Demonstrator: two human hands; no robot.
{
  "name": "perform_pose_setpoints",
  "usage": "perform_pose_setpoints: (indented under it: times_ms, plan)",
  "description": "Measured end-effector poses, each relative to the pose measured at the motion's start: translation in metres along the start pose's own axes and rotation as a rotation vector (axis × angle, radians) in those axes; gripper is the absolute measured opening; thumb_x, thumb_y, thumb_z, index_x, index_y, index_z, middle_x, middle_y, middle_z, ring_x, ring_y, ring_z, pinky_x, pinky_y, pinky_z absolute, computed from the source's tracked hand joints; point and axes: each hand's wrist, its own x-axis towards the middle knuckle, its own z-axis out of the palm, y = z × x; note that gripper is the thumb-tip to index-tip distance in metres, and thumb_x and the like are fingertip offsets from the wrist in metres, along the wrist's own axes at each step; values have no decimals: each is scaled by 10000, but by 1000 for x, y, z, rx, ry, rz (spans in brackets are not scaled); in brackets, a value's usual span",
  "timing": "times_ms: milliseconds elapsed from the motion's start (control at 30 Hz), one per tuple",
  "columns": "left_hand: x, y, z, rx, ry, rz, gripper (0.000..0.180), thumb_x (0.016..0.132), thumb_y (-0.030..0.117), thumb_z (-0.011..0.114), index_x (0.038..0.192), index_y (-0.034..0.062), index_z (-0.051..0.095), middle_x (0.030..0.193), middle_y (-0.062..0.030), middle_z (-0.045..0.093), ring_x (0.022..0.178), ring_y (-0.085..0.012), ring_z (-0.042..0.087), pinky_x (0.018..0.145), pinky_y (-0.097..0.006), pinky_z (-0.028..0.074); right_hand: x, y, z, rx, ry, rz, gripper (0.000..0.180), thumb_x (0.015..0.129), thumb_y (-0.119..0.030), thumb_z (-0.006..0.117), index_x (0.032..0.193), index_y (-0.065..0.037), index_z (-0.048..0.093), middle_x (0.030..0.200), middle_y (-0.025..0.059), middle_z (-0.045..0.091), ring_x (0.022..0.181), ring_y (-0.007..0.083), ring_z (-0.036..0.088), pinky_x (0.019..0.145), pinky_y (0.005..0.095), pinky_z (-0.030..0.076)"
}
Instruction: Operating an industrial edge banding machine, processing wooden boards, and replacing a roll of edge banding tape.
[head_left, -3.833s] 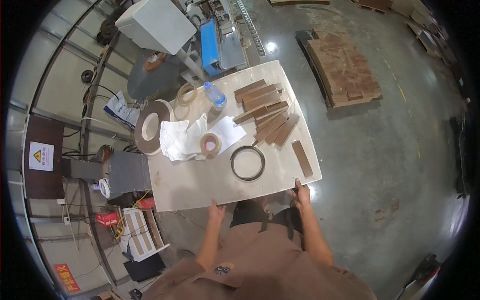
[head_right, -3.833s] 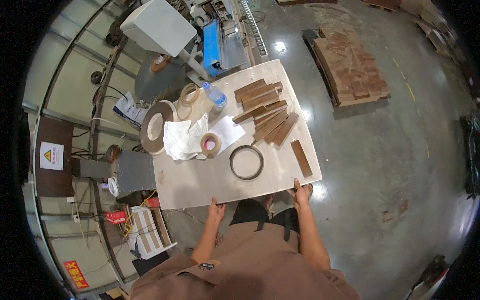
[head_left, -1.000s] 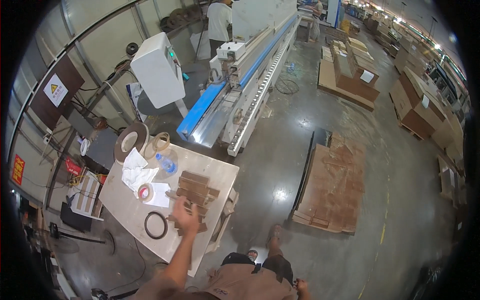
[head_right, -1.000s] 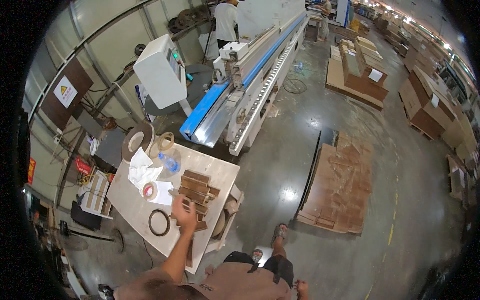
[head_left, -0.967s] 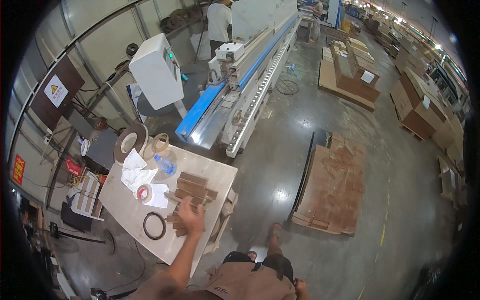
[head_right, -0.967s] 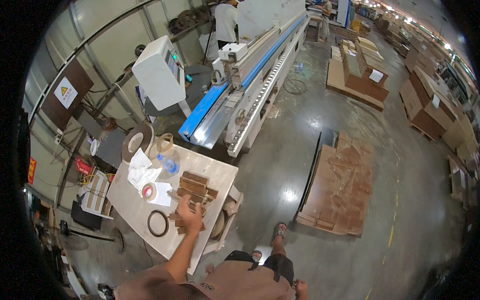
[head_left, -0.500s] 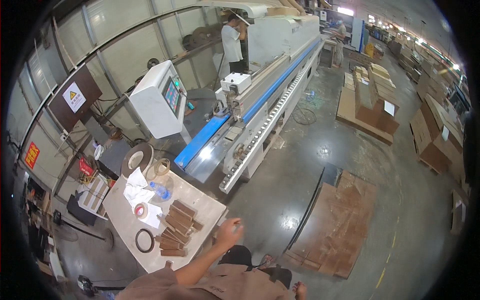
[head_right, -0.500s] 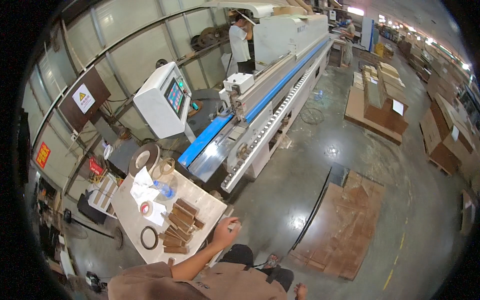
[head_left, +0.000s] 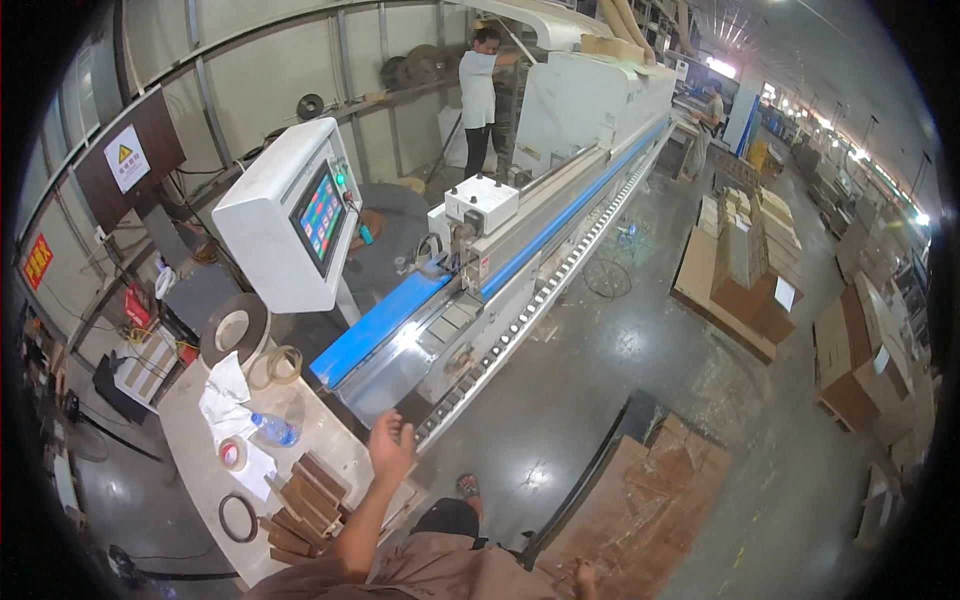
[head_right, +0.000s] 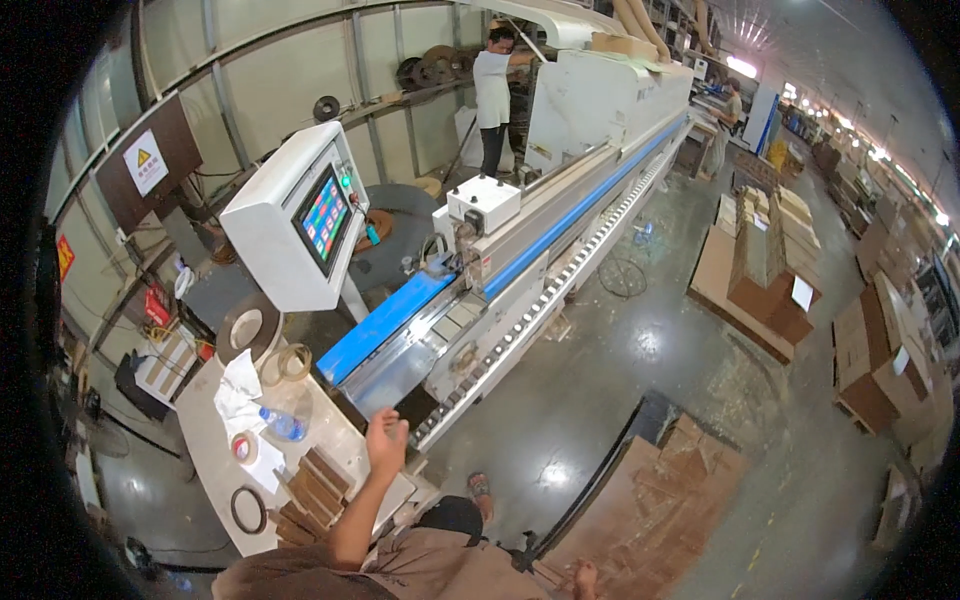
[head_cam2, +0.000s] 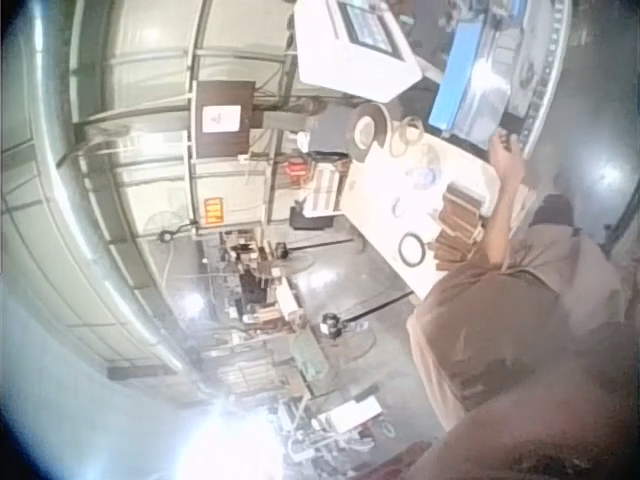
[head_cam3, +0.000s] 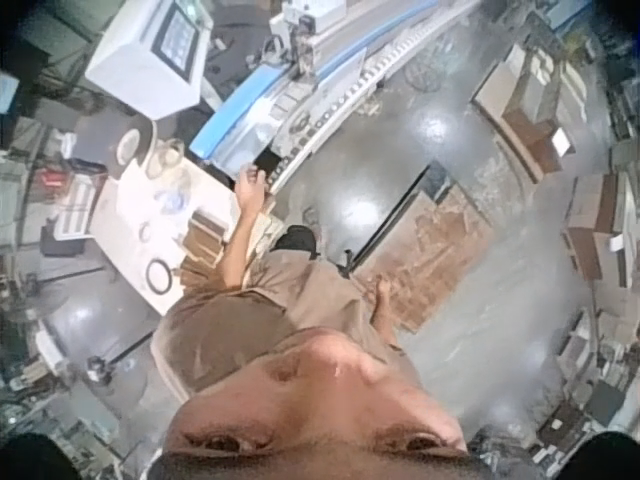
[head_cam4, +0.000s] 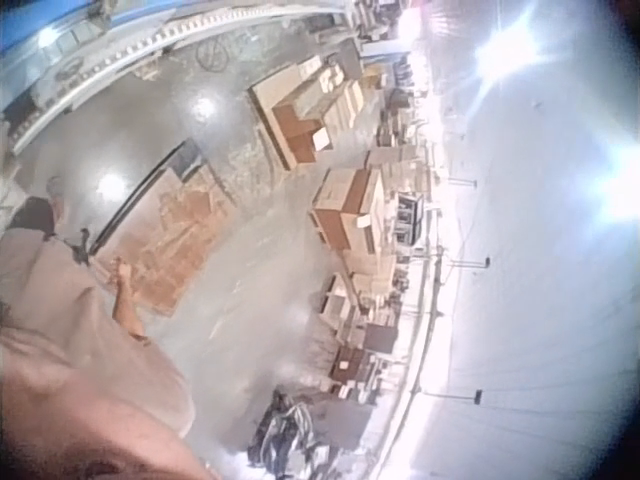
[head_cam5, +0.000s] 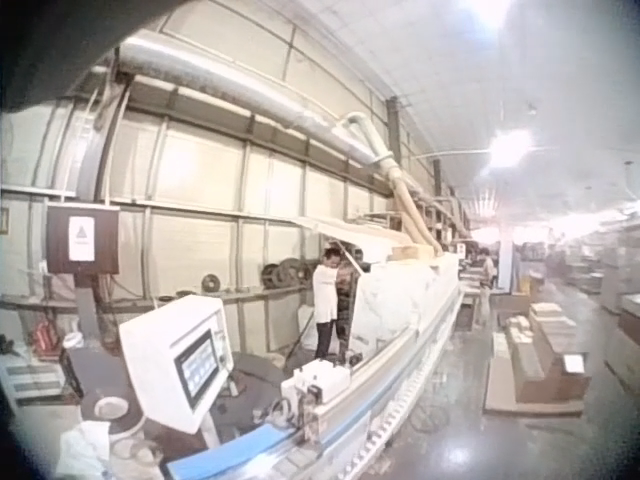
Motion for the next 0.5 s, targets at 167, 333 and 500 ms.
perform_pose_setpoints:
  times_ms: [167,333,500]
  plan:
    - [116,-4,-27,140,329,-30,706,932,155,798,1515,-33,448,1409,-212,558,1240,-340,587,1053,-457,475,-15,-104,101,-116,-234,176,246,1047,-230,661,1172,-18,667,911,144,750,663,254,702,553,398,551]
    - [233,28,-45,249,656,140,937,928,294,839,1633,-12,305,1553,-267,425,1364,-400,503,1121,-496,441,21,-162,129,-470,-216,-6,400,1066,-257,619,1196,113,693,1058,160,784,826,264,757,657,358,577]
    - [296,6,-57,696,716,177,1070,901,377,844,1673,-11,213,1675,-287,289,1520,-470,351,1225,-555,334,47,-227,131,-306,-182,-49,298,1047,-250,684,1142,32,689,943,160,771,753,225,750,637,344,581]
